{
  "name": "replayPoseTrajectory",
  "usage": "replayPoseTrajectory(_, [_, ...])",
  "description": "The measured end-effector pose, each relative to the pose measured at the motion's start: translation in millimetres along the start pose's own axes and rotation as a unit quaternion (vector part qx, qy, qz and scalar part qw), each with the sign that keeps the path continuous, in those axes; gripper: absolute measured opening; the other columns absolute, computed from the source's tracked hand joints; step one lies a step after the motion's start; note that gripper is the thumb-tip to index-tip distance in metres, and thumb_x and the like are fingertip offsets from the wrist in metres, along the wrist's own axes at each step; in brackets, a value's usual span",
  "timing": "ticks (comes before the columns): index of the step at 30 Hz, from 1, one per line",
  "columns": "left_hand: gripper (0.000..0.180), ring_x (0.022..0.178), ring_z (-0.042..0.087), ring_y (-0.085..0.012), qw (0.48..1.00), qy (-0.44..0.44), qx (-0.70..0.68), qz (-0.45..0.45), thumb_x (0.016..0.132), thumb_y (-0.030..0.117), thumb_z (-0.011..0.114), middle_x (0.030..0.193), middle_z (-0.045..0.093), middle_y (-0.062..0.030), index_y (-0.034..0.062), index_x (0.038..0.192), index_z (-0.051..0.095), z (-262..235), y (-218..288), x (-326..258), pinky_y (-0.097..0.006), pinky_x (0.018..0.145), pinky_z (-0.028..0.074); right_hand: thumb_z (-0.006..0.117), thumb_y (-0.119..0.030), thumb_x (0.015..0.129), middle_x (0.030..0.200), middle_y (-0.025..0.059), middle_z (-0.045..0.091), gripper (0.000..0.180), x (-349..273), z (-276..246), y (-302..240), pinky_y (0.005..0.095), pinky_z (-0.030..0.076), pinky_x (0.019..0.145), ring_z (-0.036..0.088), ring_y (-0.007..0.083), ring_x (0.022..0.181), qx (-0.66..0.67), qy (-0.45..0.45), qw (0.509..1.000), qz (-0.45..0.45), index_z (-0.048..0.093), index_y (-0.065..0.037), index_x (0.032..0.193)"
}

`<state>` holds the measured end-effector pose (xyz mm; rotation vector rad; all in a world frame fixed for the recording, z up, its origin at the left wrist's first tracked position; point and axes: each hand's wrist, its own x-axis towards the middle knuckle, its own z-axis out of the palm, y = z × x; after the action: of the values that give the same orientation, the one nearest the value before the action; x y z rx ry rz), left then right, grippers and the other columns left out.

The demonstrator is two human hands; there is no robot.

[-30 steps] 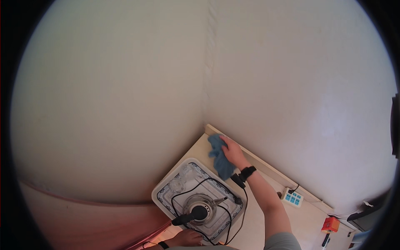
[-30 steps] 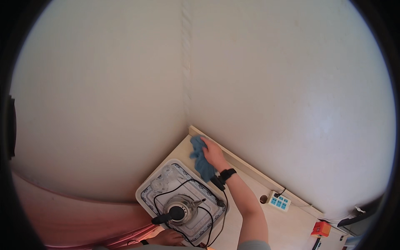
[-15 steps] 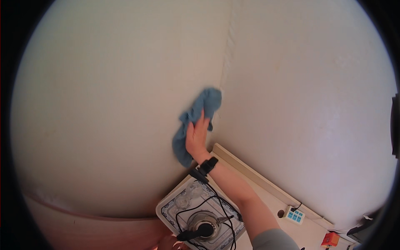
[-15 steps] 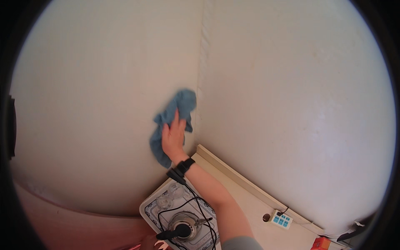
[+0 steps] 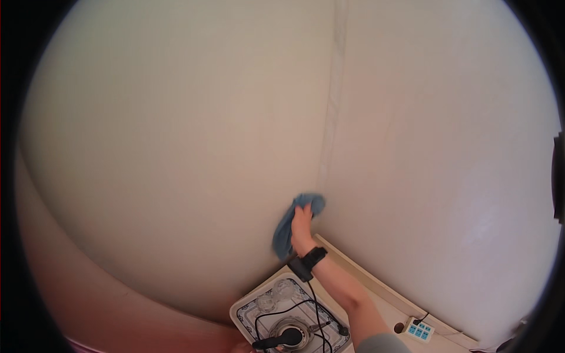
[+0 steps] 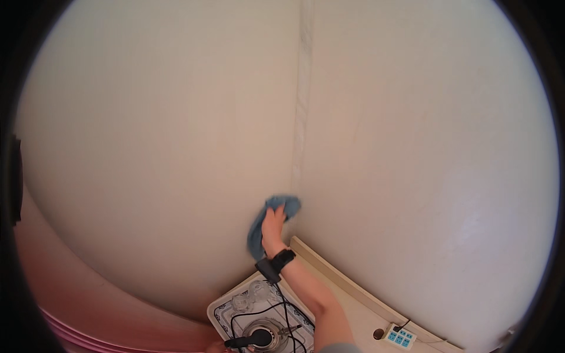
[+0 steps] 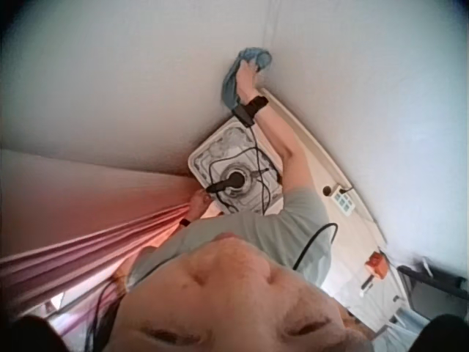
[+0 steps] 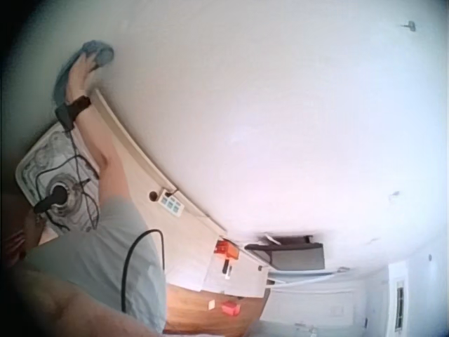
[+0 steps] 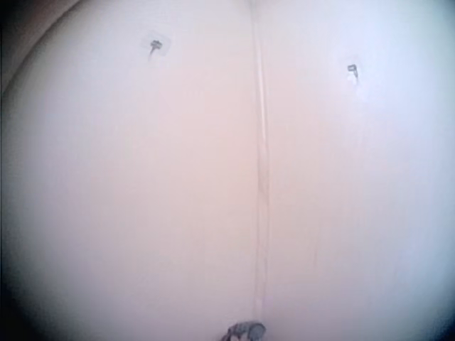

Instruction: The person wipes a kettle, a kettle base, a tray, a wall, and a power strip with a cloth.

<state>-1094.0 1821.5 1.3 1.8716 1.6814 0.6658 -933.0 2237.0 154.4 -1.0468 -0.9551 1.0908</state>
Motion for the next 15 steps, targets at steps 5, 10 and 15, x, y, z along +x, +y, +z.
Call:
replayPoseTrajectory(5, [0.024, 0.083, 0.058, -0.041, 1.0, 0.017, -0.021, 0.006, 0.083, 0.021, 0.069, 0.081, 0.061, -0.0216, -0.0024, 0.087, 0.066, 11.4, -4.6, 2.0, -0.051, 0.072, 0.047, 0.044, -0.026, 0.096, 0.144, 0.0268, 0.035, 0.062, 10.3, 30.6, -219.0, 0.0443, 0.035, 0.107, 0.039, 0.0432, 0.131, -0.216, -0.011, 0.931, -0.294, 0.027, -0.001, 0.15])
replayPoseTrajectory(10, [0.024, 0.075, 0.058, -0.0389, 0.996, 0.02, 0.047, 0.078, 0.082, 0.018, 0.071, 0.079, 0.061, -0.0211, -0.0026, 0.093, 0.065, 12.1, -20.5, 11.9, -0.049, 0.068, 0.048, 0.057, -0.019, 0.084, 0.134, 0.0295, 0.043, 0.06, -65.3, 97.8, -276.9, 0.05, 0.042, 0.1, 0.041, 0.0479, 0.127, -0.28, 0.0, 0.772, -0.57, 0.044, -0.007, 0.141])
replayPoseTrajectory(15, [0.025, 0.074, 0.058, -0.0386, 0.997, 0.011, 0.035, 0.064, 0.082, 0.018, 0.071, 0.079, 0.061, -0.021, -0.0027, 0.094, 0.065, -4.1, 4.2, 16.6, -0.049, 0.068, 0.048, 0.066, -0.018, 0.08, 0.142, 0.0189, 0.045, 0.035, -145.0, 117.6, -202.0, 0.0451, 0.046, 0.102, 0.036, 0.0405, 0.137, -0.255, -0.258, 0.494, -0.79, 0.064, -0.015, 0.115])
